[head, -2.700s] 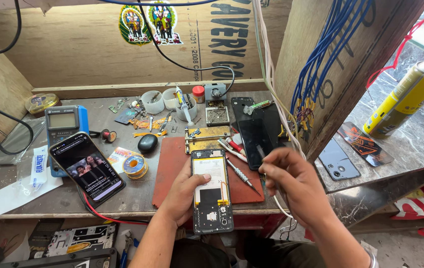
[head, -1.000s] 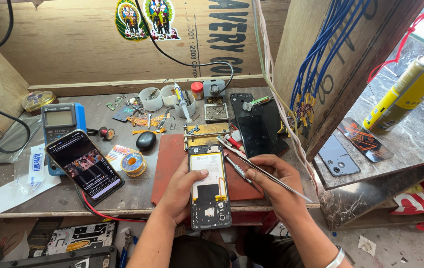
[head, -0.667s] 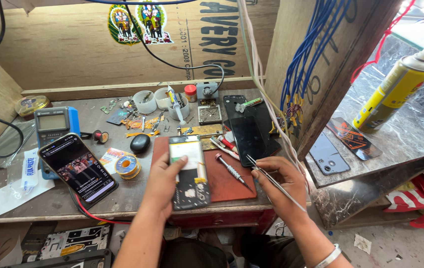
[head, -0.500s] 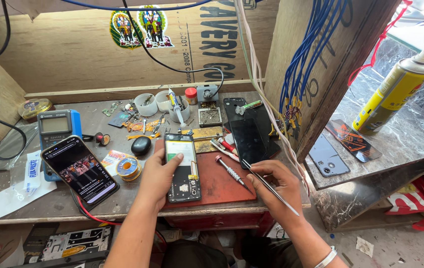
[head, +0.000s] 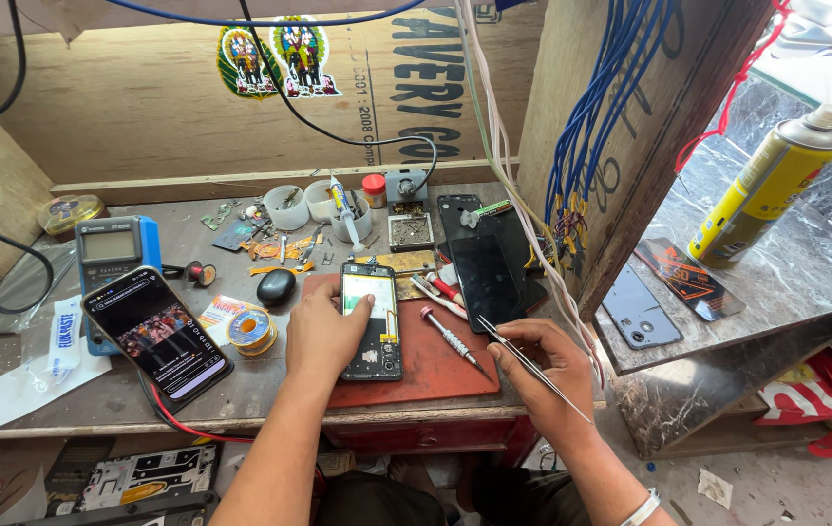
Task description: The person uses a precision screwdriver and tweezers to remove small screws and components from a disassembled smartphone. They place removed parts on the workbench and continue to manipulate internal components while another phone plays a video nearby.
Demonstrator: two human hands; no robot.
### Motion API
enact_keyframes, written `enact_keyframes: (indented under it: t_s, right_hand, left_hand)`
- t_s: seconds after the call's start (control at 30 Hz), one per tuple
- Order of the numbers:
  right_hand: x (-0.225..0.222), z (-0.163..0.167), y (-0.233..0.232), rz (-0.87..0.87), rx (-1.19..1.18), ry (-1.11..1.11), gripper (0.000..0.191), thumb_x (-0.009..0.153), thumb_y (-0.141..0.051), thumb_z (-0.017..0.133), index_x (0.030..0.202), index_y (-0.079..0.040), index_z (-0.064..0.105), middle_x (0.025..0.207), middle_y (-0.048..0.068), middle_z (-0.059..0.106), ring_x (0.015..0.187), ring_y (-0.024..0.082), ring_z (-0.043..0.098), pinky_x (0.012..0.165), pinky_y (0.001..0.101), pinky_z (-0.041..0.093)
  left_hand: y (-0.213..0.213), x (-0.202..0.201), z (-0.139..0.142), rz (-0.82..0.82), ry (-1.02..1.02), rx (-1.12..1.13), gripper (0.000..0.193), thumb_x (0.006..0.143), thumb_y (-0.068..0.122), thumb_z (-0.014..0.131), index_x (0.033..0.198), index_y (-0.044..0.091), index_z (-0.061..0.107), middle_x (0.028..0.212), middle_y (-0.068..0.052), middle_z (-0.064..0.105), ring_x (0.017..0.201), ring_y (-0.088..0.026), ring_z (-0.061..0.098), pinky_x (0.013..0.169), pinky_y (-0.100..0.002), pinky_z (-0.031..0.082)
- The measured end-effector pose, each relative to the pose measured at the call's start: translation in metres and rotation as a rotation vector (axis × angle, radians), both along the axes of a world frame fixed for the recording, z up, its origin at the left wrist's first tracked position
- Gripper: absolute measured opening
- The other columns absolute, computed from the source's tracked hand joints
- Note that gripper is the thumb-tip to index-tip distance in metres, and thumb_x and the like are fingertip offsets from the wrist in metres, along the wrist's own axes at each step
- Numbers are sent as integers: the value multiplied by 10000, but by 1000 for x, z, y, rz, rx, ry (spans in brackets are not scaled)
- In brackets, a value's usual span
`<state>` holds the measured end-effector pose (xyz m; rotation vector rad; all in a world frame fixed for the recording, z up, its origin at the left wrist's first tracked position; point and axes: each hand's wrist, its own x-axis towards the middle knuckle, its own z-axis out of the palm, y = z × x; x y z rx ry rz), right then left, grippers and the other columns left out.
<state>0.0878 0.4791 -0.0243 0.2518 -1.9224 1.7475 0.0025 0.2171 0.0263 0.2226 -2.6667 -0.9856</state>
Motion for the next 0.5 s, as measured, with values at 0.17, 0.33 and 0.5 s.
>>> enact_keyframes:
  t_s: [0.17, 0.33, 0.5]
  right_hand:
    - [0, -3, 3, 9, -13, 25, 236, 856, -82, 799, 1064, -2, 724, 1058, 62, 723, 917, 96, 707, 794, 238, 583]
    - [-3, -17, 7, -9, -80, -70, 263, 843, -116, 812, 1062, -22, 700, 912, 33, 756, 836, 86, 698, 732, 225, 561]
    - [-8, -24, 8, 13, -107, -64, 246, 888, -134, 841, 1016, 8, 685, 868, 66, 725, 780, 95, 645, 680, 231, 513]
  left_hand:
    - [2, 11, 7, 23, -59, -123, 518, 826, 497, 729, 1128, 77, 765, 1011, -183, 760, 968, -381, 722, 852, -492, 556]
    - [-3, 13, -1, 33, 137, -73, 485, 873, 479, 725, 1024, 22, 788, 891, -166, 729, 823, -352, 716, 749, -468, 556]
    - [-15, 22, -9, 24, 292, 190, 328, 915, 325, 700, 990, 12, 760, 715, -101, 700, 643, -212, 667, 631, -380, 524]
